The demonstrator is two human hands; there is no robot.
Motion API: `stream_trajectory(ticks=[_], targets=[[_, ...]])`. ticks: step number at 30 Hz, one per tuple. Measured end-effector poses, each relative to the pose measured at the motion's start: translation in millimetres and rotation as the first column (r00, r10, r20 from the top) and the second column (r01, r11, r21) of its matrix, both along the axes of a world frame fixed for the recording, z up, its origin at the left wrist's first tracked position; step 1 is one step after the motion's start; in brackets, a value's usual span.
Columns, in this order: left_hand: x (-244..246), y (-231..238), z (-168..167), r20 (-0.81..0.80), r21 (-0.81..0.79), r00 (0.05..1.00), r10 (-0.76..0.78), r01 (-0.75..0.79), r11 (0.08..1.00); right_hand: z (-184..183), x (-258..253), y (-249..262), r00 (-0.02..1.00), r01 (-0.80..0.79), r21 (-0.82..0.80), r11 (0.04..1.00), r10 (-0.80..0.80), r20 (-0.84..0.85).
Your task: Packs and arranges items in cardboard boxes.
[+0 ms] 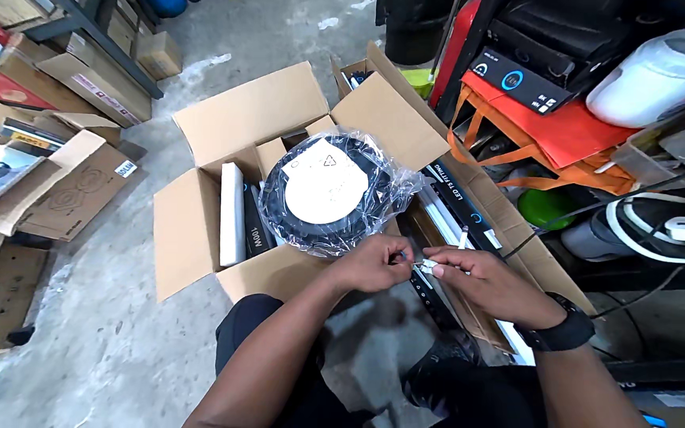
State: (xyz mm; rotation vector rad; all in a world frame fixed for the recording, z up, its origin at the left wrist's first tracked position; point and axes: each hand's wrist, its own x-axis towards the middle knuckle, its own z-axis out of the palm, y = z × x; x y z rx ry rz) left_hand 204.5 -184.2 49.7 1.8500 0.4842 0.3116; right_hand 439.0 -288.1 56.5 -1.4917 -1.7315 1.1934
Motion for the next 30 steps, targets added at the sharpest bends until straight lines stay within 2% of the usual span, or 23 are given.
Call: stream_trajectory(ticks=[17,30], targets=[[0.4,0.1,-1.0,0.019,-0.01,1.0,-0.003,0.003,1.0,3.1,0.2,-0.2,1.0,-0.005,-0.027,1.0,0.006,0.007],[-4.0,1.2,1.4,0.079,-0.021,0.997,0.019,-0.018,1.0,4.2,1.9,1.7,0.995,0.074,-0.089,0.993,-0.068,0.072]])
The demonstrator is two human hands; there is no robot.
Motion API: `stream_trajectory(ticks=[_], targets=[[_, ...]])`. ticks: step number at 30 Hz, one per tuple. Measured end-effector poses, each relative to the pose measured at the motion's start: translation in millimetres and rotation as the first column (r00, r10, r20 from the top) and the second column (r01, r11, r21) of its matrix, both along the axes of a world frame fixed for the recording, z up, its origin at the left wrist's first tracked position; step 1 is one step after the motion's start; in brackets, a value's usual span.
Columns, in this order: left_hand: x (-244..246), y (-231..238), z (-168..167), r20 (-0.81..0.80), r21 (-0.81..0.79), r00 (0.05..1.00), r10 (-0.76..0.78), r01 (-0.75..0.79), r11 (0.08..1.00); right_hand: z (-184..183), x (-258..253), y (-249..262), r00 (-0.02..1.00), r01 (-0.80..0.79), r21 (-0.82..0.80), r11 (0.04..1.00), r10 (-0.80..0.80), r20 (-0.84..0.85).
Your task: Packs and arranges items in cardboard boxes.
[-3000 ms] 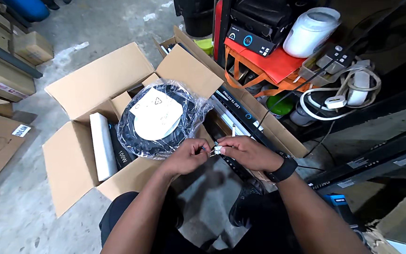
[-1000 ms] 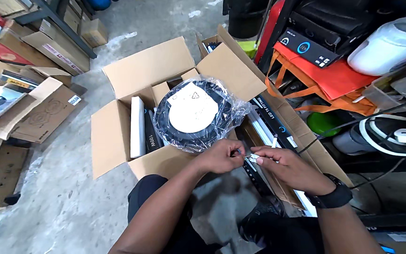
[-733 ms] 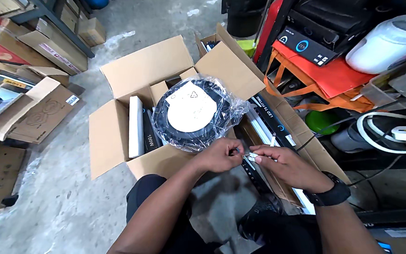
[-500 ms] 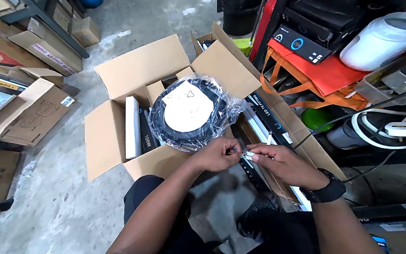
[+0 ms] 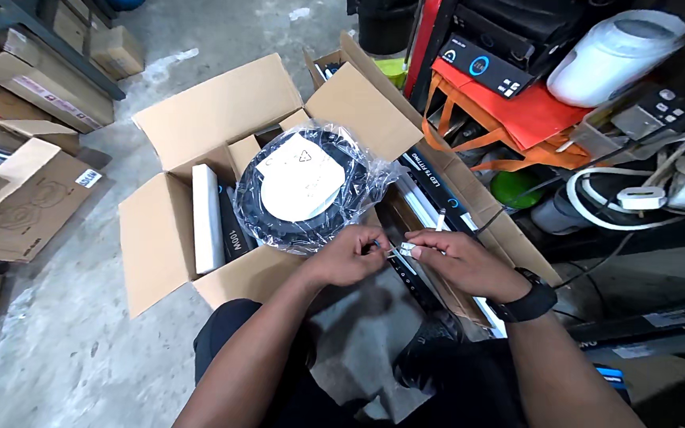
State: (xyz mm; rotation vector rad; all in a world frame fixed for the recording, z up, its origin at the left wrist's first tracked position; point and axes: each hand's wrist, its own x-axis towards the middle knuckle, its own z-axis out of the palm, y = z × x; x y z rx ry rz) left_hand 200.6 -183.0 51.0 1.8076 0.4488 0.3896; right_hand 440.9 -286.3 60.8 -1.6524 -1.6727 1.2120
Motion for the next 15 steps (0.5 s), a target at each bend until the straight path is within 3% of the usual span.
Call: stream_trajectory(ticks=[15], targets=[[1.7,-0.8,-3.9,0.016,-0.033,1.0,0.021,-0.021,0.999,3.1,-1.4,-1.3,0.998,-0.024,0.031,0.999,0.025,-0.05]])
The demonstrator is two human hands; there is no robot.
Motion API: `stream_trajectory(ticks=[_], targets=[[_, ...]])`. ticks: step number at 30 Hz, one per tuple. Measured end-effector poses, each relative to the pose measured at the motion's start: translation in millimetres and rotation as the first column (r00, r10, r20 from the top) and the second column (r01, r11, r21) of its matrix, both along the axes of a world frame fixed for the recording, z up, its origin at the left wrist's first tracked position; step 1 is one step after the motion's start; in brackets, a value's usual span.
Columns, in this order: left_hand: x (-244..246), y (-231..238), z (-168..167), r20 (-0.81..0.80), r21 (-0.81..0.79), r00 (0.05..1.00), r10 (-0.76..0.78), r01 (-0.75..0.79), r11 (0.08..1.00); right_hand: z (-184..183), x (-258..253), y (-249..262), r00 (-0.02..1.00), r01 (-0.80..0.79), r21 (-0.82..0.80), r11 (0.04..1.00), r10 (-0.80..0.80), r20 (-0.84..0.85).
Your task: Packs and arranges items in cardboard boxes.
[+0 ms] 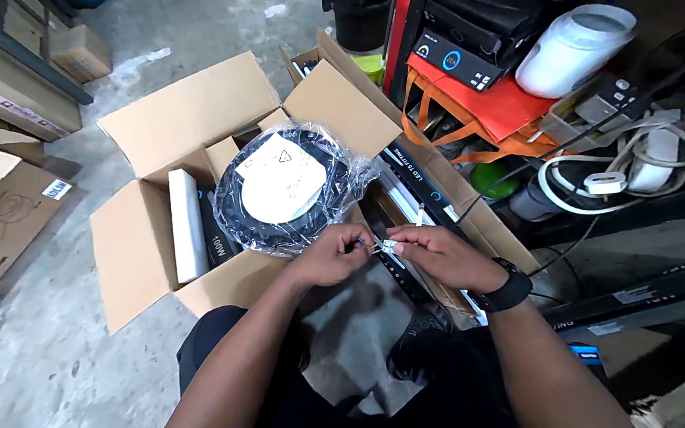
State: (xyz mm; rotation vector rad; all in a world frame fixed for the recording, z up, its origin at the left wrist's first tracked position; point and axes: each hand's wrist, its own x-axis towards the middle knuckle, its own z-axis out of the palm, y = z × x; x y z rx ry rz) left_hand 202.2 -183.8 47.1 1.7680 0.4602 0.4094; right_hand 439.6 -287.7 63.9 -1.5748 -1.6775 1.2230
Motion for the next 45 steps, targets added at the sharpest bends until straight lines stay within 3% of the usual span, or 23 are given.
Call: stream_trajectory(ticks=[27,45], targets=[[0.0,3.2,0.4,-0.049,-0.044,0.999,0.006,-0.008,0.999,-3.0,-6.6,1.9,0.999,0.049,0.032,0.998,-0.049,0.004],[-0.6,3.2,-1.7,-0.108,-0.014,0.993,-0.04,0.039,0.999,-2.1,-3.5,-0.1,0.998,-0.053,0.024,0.998,0.052,0.029]])
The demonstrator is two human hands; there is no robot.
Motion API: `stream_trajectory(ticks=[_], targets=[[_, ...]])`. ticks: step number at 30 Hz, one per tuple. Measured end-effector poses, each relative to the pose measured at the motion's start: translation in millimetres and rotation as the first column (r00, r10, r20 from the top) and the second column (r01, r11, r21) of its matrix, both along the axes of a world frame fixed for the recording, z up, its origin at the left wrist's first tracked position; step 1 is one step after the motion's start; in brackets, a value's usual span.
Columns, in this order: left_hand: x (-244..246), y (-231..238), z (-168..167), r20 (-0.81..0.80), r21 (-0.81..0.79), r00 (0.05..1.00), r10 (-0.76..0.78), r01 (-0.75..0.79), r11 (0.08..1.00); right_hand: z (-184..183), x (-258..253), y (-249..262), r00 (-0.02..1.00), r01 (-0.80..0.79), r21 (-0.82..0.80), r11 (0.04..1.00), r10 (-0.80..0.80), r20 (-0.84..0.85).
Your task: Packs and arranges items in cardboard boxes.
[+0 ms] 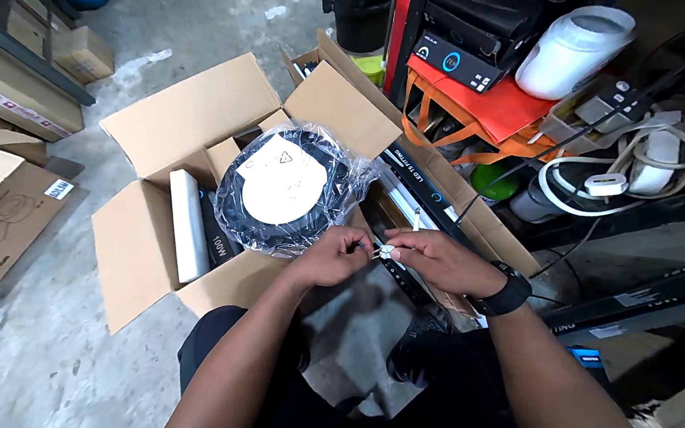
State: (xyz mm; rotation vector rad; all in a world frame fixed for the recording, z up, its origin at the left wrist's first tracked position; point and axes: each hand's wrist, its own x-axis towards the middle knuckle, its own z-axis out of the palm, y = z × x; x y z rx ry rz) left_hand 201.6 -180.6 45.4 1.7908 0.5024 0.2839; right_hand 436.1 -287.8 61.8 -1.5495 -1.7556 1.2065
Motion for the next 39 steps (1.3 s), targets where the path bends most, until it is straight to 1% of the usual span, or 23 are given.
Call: stream_trajectory(ticks=[9,14,27,30,32,33,35,37,39], targets=[[0.7,-0.4,1.5,0.008,-0.016,1.0,-0.014,0.014,1.0,-3.1,2.0,-0.1,1.0,-0.025,0.035,0.999,0.025,0.003],[0.9,-0.2,2.2,0.01,-0.024,1.0,-0.016,0.016,1.0,-4.3,1.0,-0.5,1.0,-0.007,0.048,0.999,0.008,-0.021],[2.4,-0.6,2.9,0.017,-0.025,1.0,-0.017,0.018,1.0,-6.0,1.2,-0.4,1.0,0.003,0.078,0.997,-0.003,-0.007],[2.9,-0.1,3.1,0.037,-0.027,0.999,-0.003,0.004,1.0,-6.4,7.9,2.0,0.999,0.034,0.039,0.999,-0.034,0.012],[2.5,-0.2,2.9,0.052,-0.026,0.999,-0.008,0.01,1.0,-8.3,13.9,4.2,0.991,0.084,0.008,0.996,-0.084,0.106],[2.5,-0.8,1.9,0.062,-0.021,0.998,-0.024,0.026,0.999,-11.7,15.8,5.4,0.977,0.107,0.014,0.994,-0.108,0.181],[3.1,-3.5,-0.2,0.056,-0.013,0.996,-0.076,0.077,0.997,-22.2,18.8,8.0,0.916,0.11,0.047,0.993,-0.119,0.382],[4.3,-7.4,-1.1,0.022,-0.016,0.992,-0.128,0.128,0.992,-29.2,18.3,9.5,0.843,0.085,0.027,0.996,-0.086,0.531],[5.1,-10.6,0.7,0.001,-0.021,0.988,-0.153,0.153,0.988,-31.4,16.4,12.0,0.811,0.072,-0.048,0.996,-0.03,0.584]])
